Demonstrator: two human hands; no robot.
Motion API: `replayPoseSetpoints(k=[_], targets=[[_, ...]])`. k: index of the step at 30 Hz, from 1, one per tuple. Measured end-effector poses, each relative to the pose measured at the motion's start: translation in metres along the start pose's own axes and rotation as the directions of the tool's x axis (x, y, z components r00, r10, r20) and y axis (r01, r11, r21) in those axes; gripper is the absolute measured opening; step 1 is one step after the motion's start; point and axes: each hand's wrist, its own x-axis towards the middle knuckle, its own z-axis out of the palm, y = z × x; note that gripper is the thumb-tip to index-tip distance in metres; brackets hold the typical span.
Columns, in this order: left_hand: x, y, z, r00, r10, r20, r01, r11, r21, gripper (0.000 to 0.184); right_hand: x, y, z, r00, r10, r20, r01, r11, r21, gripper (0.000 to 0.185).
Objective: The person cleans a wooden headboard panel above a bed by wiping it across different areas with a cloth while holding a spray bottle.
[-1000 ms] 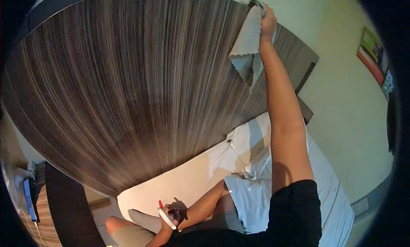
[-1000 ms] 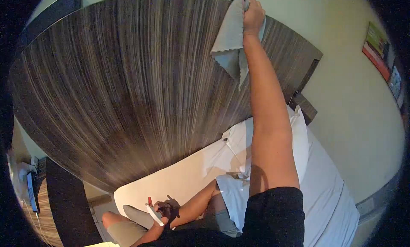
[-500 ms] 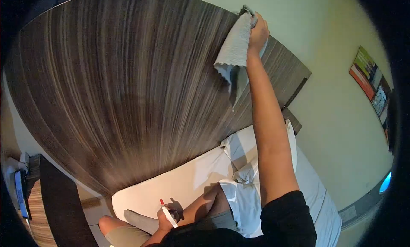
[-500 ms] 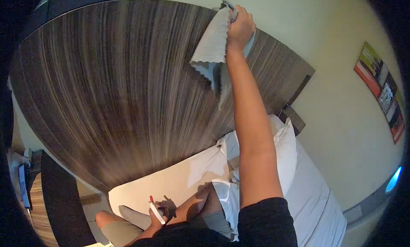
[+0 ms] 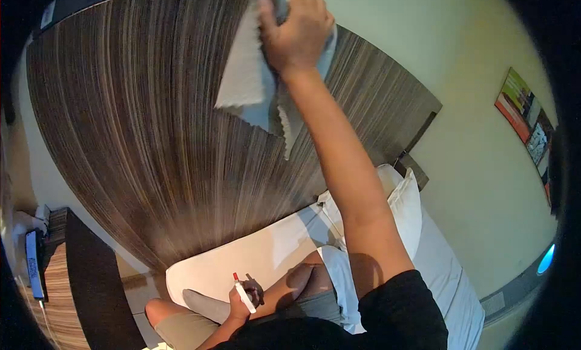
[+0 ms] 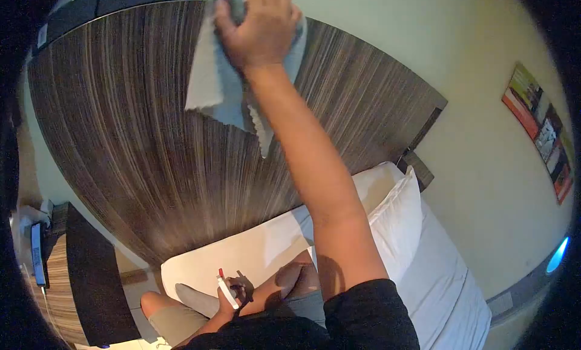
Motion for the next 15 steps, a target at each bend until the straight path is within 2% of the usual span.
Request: replayPoseSetpoints(k=[1, 3, 4, 5, 6, 7, 8, 9, 11, 12, 13, 15], targets=[[0.001, -0.011, 0.0, 1.0, 0.027, 0.004, -0.027, 1.0, 0.005, 0.009, -0.005, -0.007, 0.0, 1.0, 0.008, -0.006, -0.008, 1.0, 0.003, 0.062], [-0.002, -0.02, -0.002, 0.998, 0.055, 0.01, -0.055, 0.998, 0.024, 0.009, -0.01, -0.015, -0.001, 0.971, -0.181, -0.155, 0.181, 0.983, -0.018, 0.063], [-0.003, -0.02, -0.001, 0.999, 0.053, -0.005, -0.053, 0.999, 0.002, 0.009, -0.009, -0.014, -0.003, 0.972, -0.171, -0.164, 0.171, 0.985, -0.018, 0.063], [-0.003, -0.021, -0.001, 0.999, 0.048, -0.019, -0.049, 0.999, -0.02, 0.009, -0.009, -0.012, -0.004, 0.956, -0.234, -0.178, 0.23, 0.972, -0.046, 0.065], [-0.002, -0.026, -0.005, 0.983, 0.178, 0.044, -0.183, 0.968, 0.174, 0.004, -0.01, -0.009, -0.006, 0.936, -0.295, -0.191, 0.286, 0.955, -0.075, 0.067], [-0.003, -0.032, -0.008, 0.983, 0.177, 0.048, -0.183, 0.965, 0.187, 0.004, -0.01, -0.003, -0.006, 0.938, -0.284, -0.197, 0.274, 0.959, -0.077, 0.067], [-0.005, -0.039, -0.009, 0.998, 0.053, 0.029, -0.053, 0.999, -0.007, 0.005, -0.009, 0.005, -0.007, 0.949, -0.275, -0.155, 0.275, 0.961, -0.027, 0.065], [-0.006, -0.043, -0.01, 0.997, -0.075, 0.033, 0.08, 0.976, -0.202, 0.006, -0.007, 0.013, -0.007, 0.957, -0.269, -0.11, 0.274, 0.962, 0.023, 0.064], [-0.007, -0.051, -0.01, 0.984, -0.18, -0.01, 0.164, 0.915, -0.37, 0.01, -0.004, 0.032, -0.01, 0.967, -0.23, -0.113, 0.238, 0.969, 0.06, 0.061], [-0.006, -0.041, -0.008, 1.0, 0.0, -0.025, -0.002, 0.995, -0.096, 0.012, -0.003, 0.043, -0.01, 0.973, -0.2, -0.111, 0.211, 0.972, 0.099, 0.059], [-0.004, -0.035, -0.007, 0.984, 0.18, 0.014, -0.18, 0.966, 0.185, 0.014, -0.002, 0.055, -0.011, 0.975, -0.194, -0.111, 0.205, 0.974, 0.1, 0.059], [-0.003, -0.034, -0.009, 0.976, 0.214, 0.046, -0.219, 0.941, 0.257, 0.014, -0.004, 0.079, -0.015, 0.978, -0.155, -0.136, 0.164, 0.985, 0.052, 0.056]])
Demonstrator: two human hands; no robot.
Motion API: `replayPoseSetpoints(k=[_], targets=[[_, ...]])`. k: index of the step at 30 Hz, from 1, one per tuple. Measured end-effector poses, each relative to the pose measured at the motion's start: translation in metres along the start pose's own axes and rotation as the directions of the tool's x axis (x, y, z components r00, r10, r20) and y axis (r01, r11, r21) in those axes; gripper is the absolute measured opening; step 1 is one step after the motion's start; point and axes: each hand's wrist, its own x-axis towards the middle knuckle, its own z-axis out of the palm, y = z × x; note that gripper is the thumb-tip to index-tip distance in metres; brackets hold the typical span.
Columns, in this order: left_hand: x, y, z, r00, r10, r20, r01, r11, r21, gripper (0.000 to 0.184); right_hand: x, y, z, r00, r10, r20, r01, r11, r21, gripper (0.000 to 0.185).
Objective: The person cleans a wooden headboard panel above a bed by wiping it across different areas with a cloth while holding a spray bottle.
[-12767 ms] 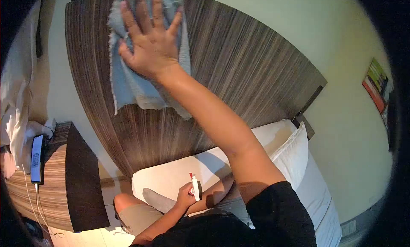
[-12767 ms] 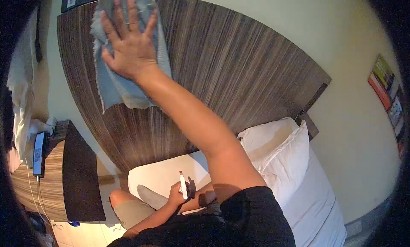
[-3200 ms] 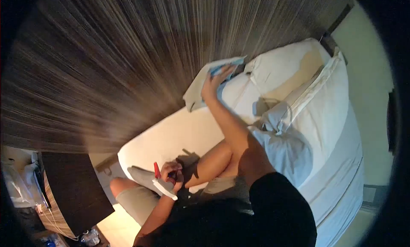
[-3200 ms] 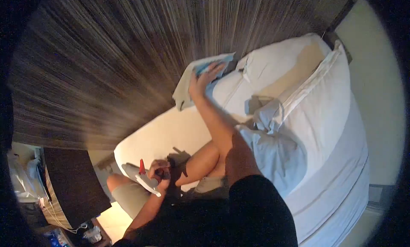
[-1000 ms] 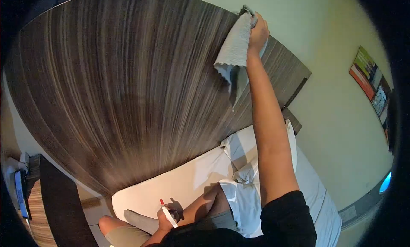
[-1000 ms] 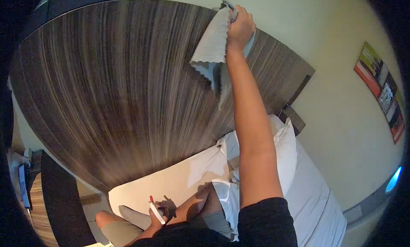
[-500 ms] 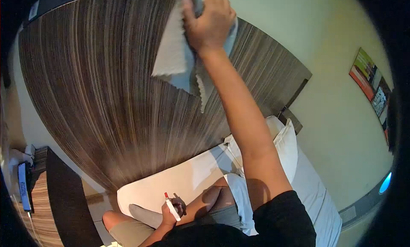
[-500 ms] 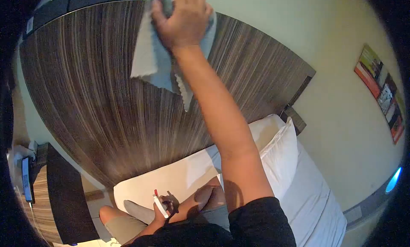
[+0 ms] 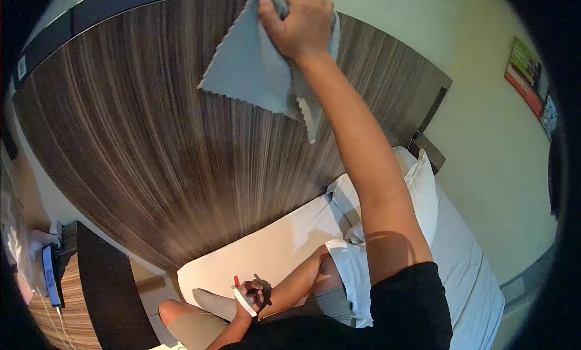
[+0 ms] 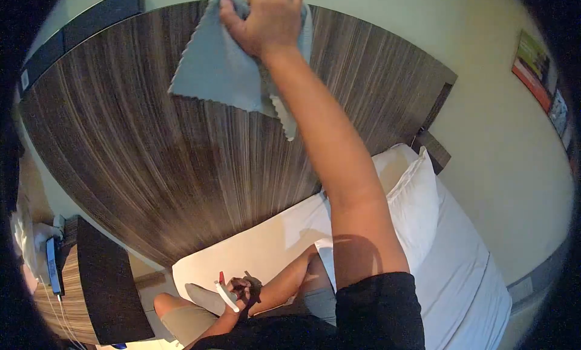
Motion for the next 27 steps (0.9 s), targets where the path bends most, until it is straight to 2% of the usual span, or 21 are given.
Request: replayPoseSetpoints(k=[1, 5, 7, 8, 10, 14, 16, 18, 20, 21, 23, 24, 26, 27], targets=[[0.001, 0.0, -0.001, 0.999, 0.044, 0.023, -0.045, 0.997, 0.068, 0.015, -0.001, 0.01, -0.002, 0.999, 0.045, -0.004, -0.045, 0.999, -0.026, 0.058], [-0.001, -0.016, -0.001, 0.995, 0.097, 0.017, -0.098, 0.994, 0.046, 0.017, -0.011, 0.044, -0.013, 0.992, 0.118, 0.039, -0.116, 0.992, -0.053, 0.058], [-0.001, -0.008, 0.001, 0.991, -0.136, 0.008, 0.136, 0.985, -0.107, 0.018, -0.013, 0.052, -0.01, 0.995, 0.093, -0.026, -0.094, 0.995, -0.042, 0.059], [-0.002, -0.013, 0.0, 0.99, -0.139, 0.008, 0.139, 0.985, -0.106, 0.018, -0.014, 0.055, -0.008, 0.994, 0.066, -0.087, -0.069, 0.997, -0.032, 0.059], [-0.002, -0.016, -0.004, 0.995, -0.096, 0.021, 0.095, 0.993, 0.07, 0.018, -0.017, 0.063, -0.003, 0.992, 0.059, -0.112, -0.062, 0.998, -0.018, 0.061], [0.003, 0.001, -0.001, 0.999, -0.019, -0.026, 0.022, 0.991, 0.131, 0.018, -0.021, 0.082, -0.002, 0.989, 0.101, -0.108, -0.106, 0.993, -0.045, 0.066], [0.004, -0.006, -0.005, 0.997, 0.072, 0.018, -0.074, 0.961, 0.267, 0.017, -0.026, 0.097, -0.009, 0.987, 0.151, -0.049, -0.153, 0.987, -0.046, 0.067], [0.002, -0.007, -0.002, 0.999, 0.029, -0.023, -0.023, 0.975, 0.222, 0.017, -0.034, 0.128, -0.01, 0.981, 0.193, 0.011, -0.192, 0.98, -0.047, 0.069], [0.001, -0.003, -0.001, 0.998, -0.016, -0.062, 0.026, 0.985, 0.171, 0.016, -0.043, 0.18, 0.003, 0.987, 0.122, -0.104, -0.14, 0.972, -0.188, 0.05], [0.003, 0.002, 0.0, 0.999, 0.004, -0.053, 0.005, 0.985, 0.172, 0.017, -0.043, 0.181, -0.002, 0.987, 0.12, -0.106, -0.138, 0.973, -0.185, 0.05], [0.002, -0.003, -0.001, 0.999, 0.024, -0.044, -0.017, 0.986, 0.166, 0.017, -0.046, 0.18, -0.01, 0.971, 0.021, -0.24, -0.039, 0.997, -0.068, 0.047], [0.003, -0.01, 0.0, 0.997, 0.035, -0.065, -0.023, 0.985, 0.169, 0.018, -0.047, 0.181, -0.012, 0.971, 0.016, -0.239, -0.033, 0.997, -0.067, 0.047], [-0.003, -0.02, 0.0, 0.995, 0.045, -0.09, -0.029, 0.985, 0.168, 0.019, -0.049, 0.18, -0.013, 0.979, 0.13, -0.154, -0.146, 0.985, -0.096, 0.041], [-0.001, -0.009, 0.0, 0.996, -0.006, -0.09, 0.02, 0.988, 0.151, 0.019, -0.048, 0.176, -0.013, 0.98, 0.126, -0.152, -0.141, 0.985, -0.095, 0.041]])
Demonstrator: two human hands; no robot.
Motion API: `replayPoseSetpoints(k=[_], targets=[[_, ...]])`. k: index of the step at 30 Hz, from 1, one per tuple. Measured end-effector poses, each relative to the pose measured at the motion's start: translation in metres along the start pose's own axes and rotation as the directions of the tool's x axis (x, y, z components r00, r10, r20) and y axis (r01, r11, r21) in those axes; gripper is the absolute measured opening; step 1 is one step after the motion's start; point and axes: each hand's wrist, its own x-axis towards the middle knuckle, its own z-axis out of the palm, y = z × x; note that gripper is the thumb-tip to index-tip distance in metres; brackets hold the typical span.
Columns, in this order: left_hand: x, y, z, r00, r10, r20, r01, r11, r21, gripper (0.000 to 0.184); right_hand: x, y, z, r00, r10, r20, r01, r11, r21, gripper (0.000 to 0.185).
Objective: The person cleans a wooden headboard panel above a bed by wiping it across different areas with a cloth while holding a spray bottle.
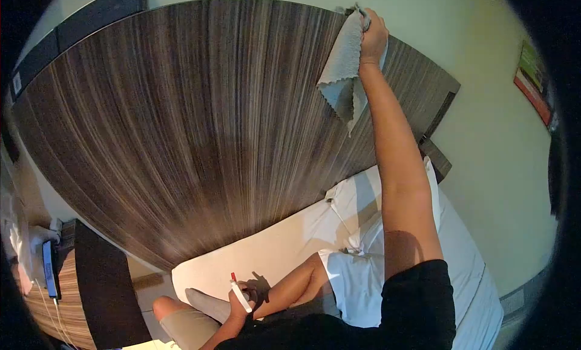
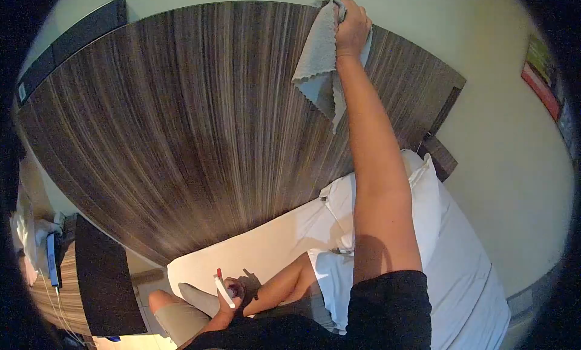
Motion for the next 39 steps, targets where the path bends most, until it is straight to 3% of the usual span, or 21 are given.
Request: replayPoseSetpoints(k=[2, 8, 11, 15, 16, 17, 18, 19, 21, 22, 23, 24, 27, 28, 29, 30, 32, 34, 35, 37, 39], targets=[[0.004, 0.016, 0.001, 0.999, -0.046, 0.0, 0.046, 0.996, -0.077, 0.019, 0.0, -0.009, -0.003, 0.994, 0.108, 0.024, -0.108, 0.994, -0.013, 0.041], [0.006, 0.021, -0.001, 0.996, -0.078, 0.035, 0.079, 0.995, -0.053, 0.018, 0.003, -0.025, -0.001, 0.987, 0.158, 0.007, -0.156, 0.978, -0.141, 0.038], [0.003, 0.002, -0.001, 0.998, 0.029, 0.048, -0.03, 1.0, 0.007, 0.019, 0.004, -0.053, 0.012, 0.997, 0.059, -0.047, -0.065, 0.99, -0.127, 0.037], [0.002, -0.002, 0.002, 1.0, 0.005, 0.023, -0.004, 0.999, -0.044, 0.021, 0.01, -0.101, 0.022, 0.996, -0.017, -0.087, 0.007, 0.994, -0.11, 0.037], [0.001, -0.004, 0.002, 1.0, 0.0, 0.023, 0.001, 0.997, -0.071, 0.022, 0.011, -0.113, 0.017, 0.979, 0.152, 0.137, -0.146, 0.988, -0.049, 0.043], [0.0, -0.006, 0.002, 1.0, -0.004, 0.023, 0.006, 0.995, -0.097, 0.023, 0.011, -0.119, 0.024, 0.979, 0.15, 0.14, -0.145, 0.988, -0.047, 0.043], [0.0, -0.001, 0.003, 1.0, -0.006, 0.021, 0.008, 0.995, -0.098, 0.023, 0.014, -0.125, 0.031, 0.999, 0.048, 0.026, -0.046, 0.996, -0.071, 0.041], [0.0, 0.006, 0.005, 0.977, -0.21, 0.028, 0.207, 0.915, -0.347, 0.023, 0.014, -0.131, 0.037, 0.995, -0.058, -0.086, 0.049, 0.993, -0.107, 0.04], [0.004, 0.015, 0.002, 0.912, -0.4, 0.087, 0.376, 0.734, -0.565, 0.022, 0.012, -0.152, 0.037, 1.0, -0.004, 0.007, 0.004, 0.996, -0.09, 0.043], [0.007, 0.016, -0.002, 0.982, -0.182, 0.056, 0.191, 0.935, -0.298, 0.023, 0.014, -0.17, 0.032, 1.0, 0.008, 0.01, -0.007, 0.999, -0.038, 0.054], [0.008, 0.017, -0.005, 0.995, 0.045, 0.094, -0.045, 0.999, -0.004, 0.024, 0.015, -0.186, 0.03, 1.0, 0.018, 0.013, -0.018, 1.0, 0.015, 0.069], [0.006, 0.011, -0.005, 0.995, 0.043, 0.092, -0.043, 0.999, -0.003, 0.024, 0.015, -0.196, 0.032, 0.998, -0.021, -0.065, 0.023, 0.999, 0.026, 0.065], [0.002, 0.006, -0.002, 0.998, 0.018, 0.067, -0.015, 0.999, -0.048, 0.023, 0.015, -0.222, 0.041, 0.998, -0.044, -0.041, 0.046, 0.998, 0.037, 0.062], [0.006, 0.023, -0.004, 0.996, -0.059, 0.073, 0.065, 0.994, -0.082, 0.02, 0.016, -0.236, 0.035, 0.997, -0.013, 0.073, 0.011, 1.0, 0.029, 0.055], [0.008, 0.034, -0.004, 0.988, -0.134, 0.083, 0.143, 0.983, -0.115, 0.019, 0.018, -0.249, 0.028, 0.998, -0.011, 0.069, 0.009, 0.999, 0.034, 0.055], [0.006, 0.029, -0.001, 0.988, -0.133, 0.078, 0.141, 0.984, -0.11, 0.019, 0.021, -0.262, 0.022, 0.99, -0.039, 0.136, 0.031, 0.998, 0.062, 0.054], [0.0, 0.014, 0.002, 0.992, -0.115, 0.044, 0.123, 0.938, -0.324, 0.022, 0.024, -0.278, 0.008, 0.98, -0.058, 0.19, 0.042, 0.995, 0.091, 0.053], [0.002, 0.017, -0.003, 0.984, -0.15, 0.1, 0.17, 0.955, -0.241, 0.025, 0.026, -0.276, -0.006, 0.951, -0.183, 0.251, 0.129, 0.968, 0.216, 0.056], [0.002, 0.019, -0.005, 0.97, -0.196, 0.147, 0.222, 0.957, -0.185, 0.029, 0.025, -0.27, -0.006, 0.955, -0.169, 0.245, 0.119, 0.971, 0.208, 0.056], [-0.001, 0.0, -0.003, 0.981, -0.098, 0.17, 0.137, 0.961, -0.241, 0.022, 0.021, -0.257, -0.005, 0.951, -0.253, 0.175, 0.197, 0.938, 0.284, 0.069], [0.0, -0.004, 0.001, 0.99, -0.034, 0.134, 0.066, 0.968, -0.244, 0.018, 0.019, -0.244, -0.01, 0.949, -0.24, 0.206, 0.177, 0.942, 0.284, 0.074]])
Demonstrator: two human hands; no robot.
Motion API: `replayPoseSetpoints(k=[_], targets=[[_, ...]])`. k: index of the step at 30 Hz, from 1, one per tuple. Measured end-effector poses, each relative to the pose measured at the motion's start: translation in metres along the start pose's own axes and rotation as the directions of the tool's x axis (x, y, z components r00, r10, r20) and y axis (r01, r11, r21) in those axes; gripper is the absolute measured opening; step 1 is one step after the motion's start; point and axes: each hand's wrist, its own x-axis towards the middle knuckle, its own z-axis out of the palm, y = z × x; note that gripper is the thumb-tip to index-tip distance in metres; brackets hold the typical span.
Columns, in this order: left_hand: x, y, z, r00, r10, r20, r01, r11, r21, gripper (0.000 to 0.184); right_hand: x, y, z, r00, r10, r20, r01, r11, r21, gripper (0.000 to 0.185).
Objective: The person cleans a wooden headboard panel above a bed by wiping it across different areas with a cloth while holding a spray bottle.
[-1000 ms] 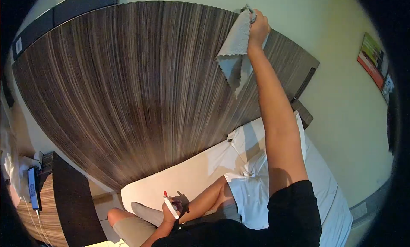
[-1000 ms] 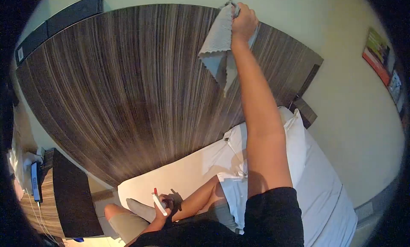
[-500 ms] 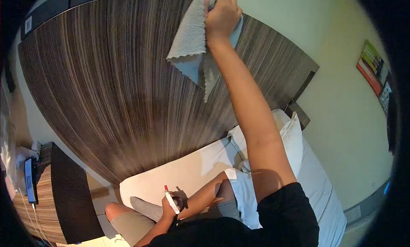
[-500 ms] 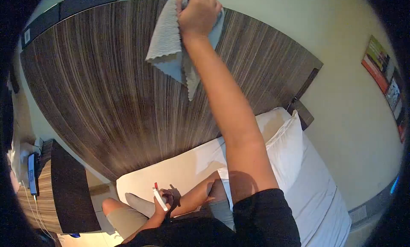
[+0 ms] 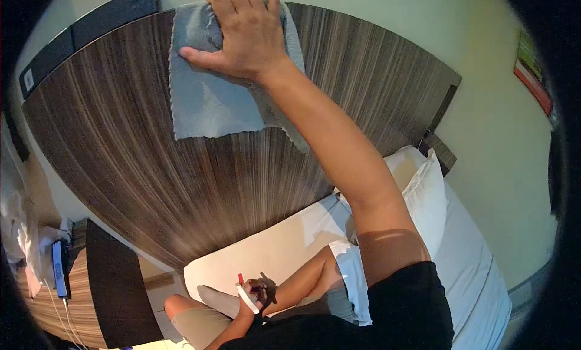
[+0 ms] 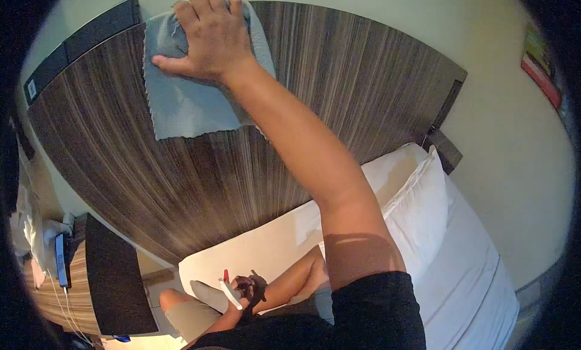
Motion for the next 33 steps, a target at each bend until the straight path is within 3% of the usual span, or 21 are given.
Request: replayPoseSetpoints(k=[1, 2, 4, 7, 10, 12, 14, 18, 19, 21, 26, 27, 28, 30, 33], targets=[[-0.001, 0.017, 0.003, 0.995, -0.099, -0.001, 0.099, 0.994, -0.046, 0.023, -0.004, 0.005, -0.004, 0.999, 0.012, 0.033, -0.012, 1.0, 0.009, 0.08], [-0.001, 0.013, 0.0, 0.995, -0.102, 0.002, 0.102, 0.994, -0.041, 0.023, -0.008, 0.011, -0.006, 0.999, 0.018, 0.032, -0.018, 1.0, 0.007, 0.08], [0.0, 0.011, -0.004, 0.999, -0.032, 0.035, 0.029, 0.996, 0.089, 0.023, -0.015, 0.026, -0.01, 0.997, 0.031, 0.074, -0.023, 0.994, -0.106, 0.086], [0.005, 0.037, -0.001, 0.999, -0.02, 0.048, 0.008, 0.974, 0.226, 0.023, -0.025, 0.048, -0.02, 0.999, 0.028, 0.019, -0.025, 0.993, -0.118, 0.086], [0.001, 0.011, -0.003, 0.999, 0.037, 0.016, -0.04, 0.968, 0.248, 0.022, -0.033, 0.069, -0.034, 0.991, 0.11, 0.071, -0.098, 0.983, -0.153, 0.084], [-0.008, -0.011, -0.005, 0.948, -0.305, -0.094, 0.278, 0.934, -0.223, 0.02, -0.04, 0.081, -0.039, 0.987, 0.141, 0.074, -0.127, 0.979, -0.161, 0.081], [0.003, 0.018, 0.001, 0.997, 0.069, -0.045, -0.06, 0.983, 0.173, 0.017, -0.048, 0.099, -0.044, 0.993, 0.119, 0.001, -0.117, 0.978, -0.171, 0.078], [0.002, 0.01, -0.001, 0.993, 0.107, -0.04, -0.093, 0.962, 0.256, 0.015, -0.061, 0.126, -0.057, 0.988, 0.156, -0.017, -0.156, 0.971, -0.18, 0.075], [-0.001, 0.006, -0.003, 0.996, 0.072, -0.059, -0.059, 0.978, 0.198, 0.015, -0.067, 0.137, -0.054, 0.99, 0.111, -0.089, -0.133, 0.947, -0.291, 0.075], [-0.002, 0.006, -0.002, 0.997, 0.033, -0.073, -0.023, 0.991, 0.134, 0.015, -0.077, 0.15, -0.061, 0.988, 0.138, -0.065, -0.15, 0.956, -0.251, 0.076], [0.003, 0.015, 0.0, 0.994, 0.075, -0.081, -0.044, 0.942, 0.334, 0.019, -0.094, 0.175, -0.073, 0.977, 0.213, -0.014, -0.212, 0.961, -0.176, 0.081], [0.004, 0.015, -0.001, 0.994, 0.077, -0.084, -0.045, 0.943, 0.33, 0.019, -0.097, 0.194, -0.067, 0.994, -0.041, -0.099, 0.009, 0.954, -0.301, 0.053], [0.005, 0.014, -0.002, 0.992, 0.11, -0.054, -0.082, 0.925, 0.371, 0.019, -0.099, 0.197, -0.068, 0.994, -0.047, -0.097, 0.015, 0.954, -0.301, 0.053], [0.005, 0.008, -0.004, 0.989, 0.146, -0.026, -0.123, 0.907, 0.403, 0.02, -0.097, 0.199, -0.071, 0.997, 0.076, 0.019, -0.068, 0.961, -0.27, 0.063], [0.001, -0.003, -0.003, 0.99, 0.114, -0.084, -0.082, 0.945, 0.317, 0.019, -0.092, 0.189, -0.064, 0.995, 0.096, 0.001, -0.093, 0.967, -0.236, 0.064]])
